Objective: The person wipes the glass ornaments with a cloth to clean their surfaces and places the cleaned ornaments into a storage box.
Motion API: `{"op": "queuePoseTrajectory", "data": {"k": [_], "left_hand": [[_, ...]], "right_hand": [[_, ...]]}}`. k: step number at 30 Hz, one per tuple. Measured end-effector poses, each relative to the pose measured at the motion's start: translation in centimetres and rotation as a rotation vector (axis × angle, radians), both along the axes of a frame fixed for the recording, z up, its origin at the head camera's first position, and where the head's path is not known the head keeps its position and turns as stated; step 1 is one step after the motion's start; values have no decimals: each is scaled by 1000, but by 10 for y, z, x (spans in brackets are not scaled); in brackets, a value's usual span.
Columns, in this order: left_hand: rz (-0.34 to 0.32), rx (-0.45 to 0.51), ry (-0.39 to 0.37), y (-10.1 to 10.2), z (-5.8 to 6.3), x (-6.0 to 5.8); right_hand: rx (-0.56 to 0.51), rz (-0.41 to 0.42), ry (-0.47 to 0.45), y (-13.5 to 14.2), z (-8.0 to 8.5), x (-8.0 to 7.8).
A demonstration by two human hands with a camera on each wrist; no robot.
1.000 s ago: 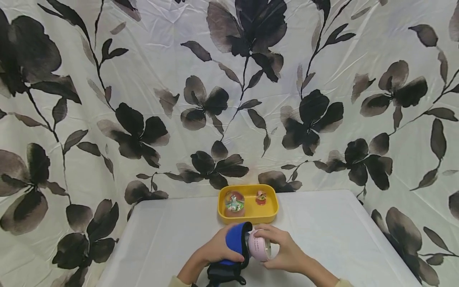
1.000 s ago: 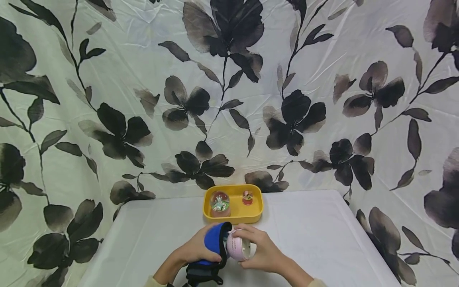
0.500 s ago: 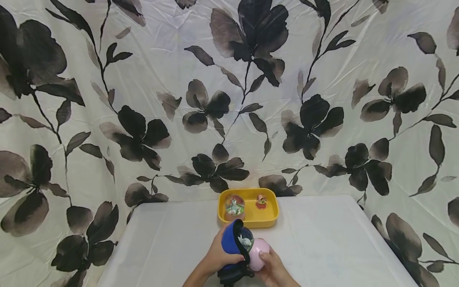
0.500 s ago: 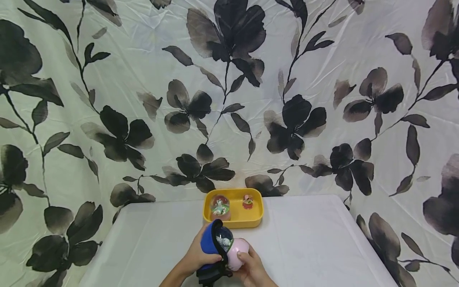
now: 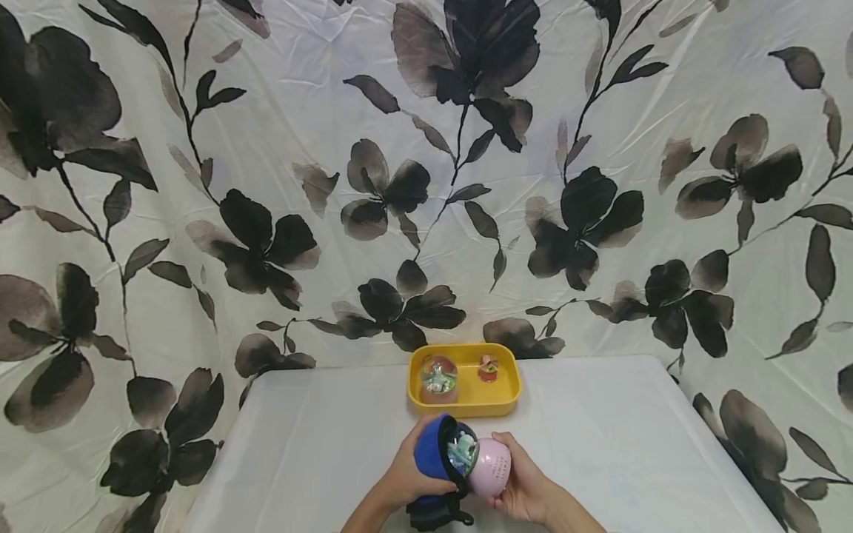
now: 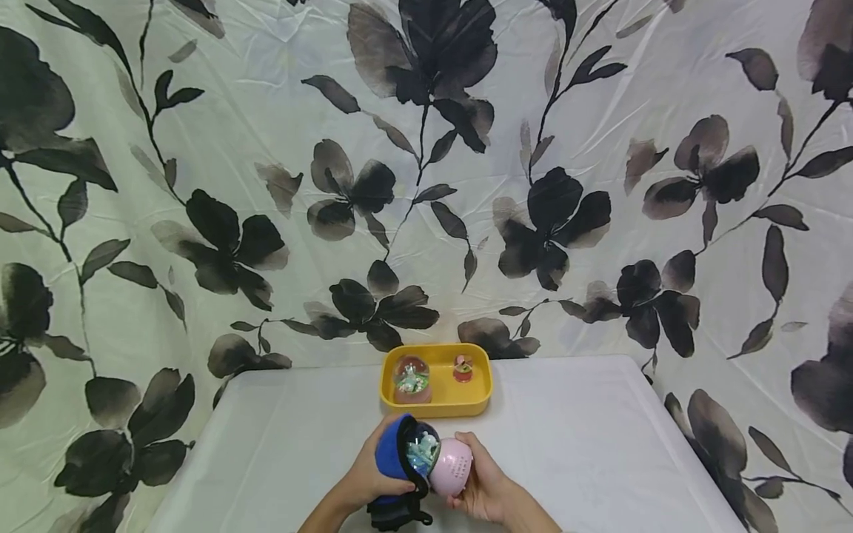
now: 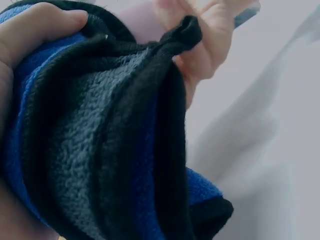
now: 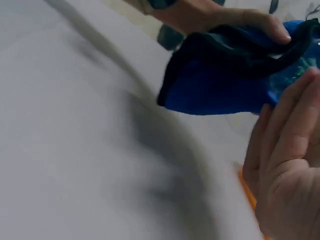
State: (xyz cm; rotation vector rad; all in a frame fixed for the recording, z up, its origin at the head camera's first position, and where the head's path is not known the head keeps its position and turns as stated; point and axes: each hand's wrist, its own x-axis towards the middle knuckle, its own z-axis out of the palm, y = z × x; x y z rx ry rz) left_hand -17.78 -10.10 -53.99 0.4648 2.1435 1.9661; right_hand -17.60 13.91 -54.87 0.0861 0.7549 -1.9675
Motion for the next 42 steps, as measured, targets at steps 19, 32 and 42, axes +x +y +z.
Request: {"op": "queuePoseTrajectory", "data": {"k": [19, 32, 42], "left_hand": [[96, 210, -65, 7, -7, 2], [-14, 269, -95, 0, -5, 4], [-19, 450, -248, -1, -11, 10]], "right_hand": [[683, -496, 1218, 0, 16, 2], [554, -98, 782, 2, 38, -14], [665, -299, 1459, 8, 30, -13]]}}
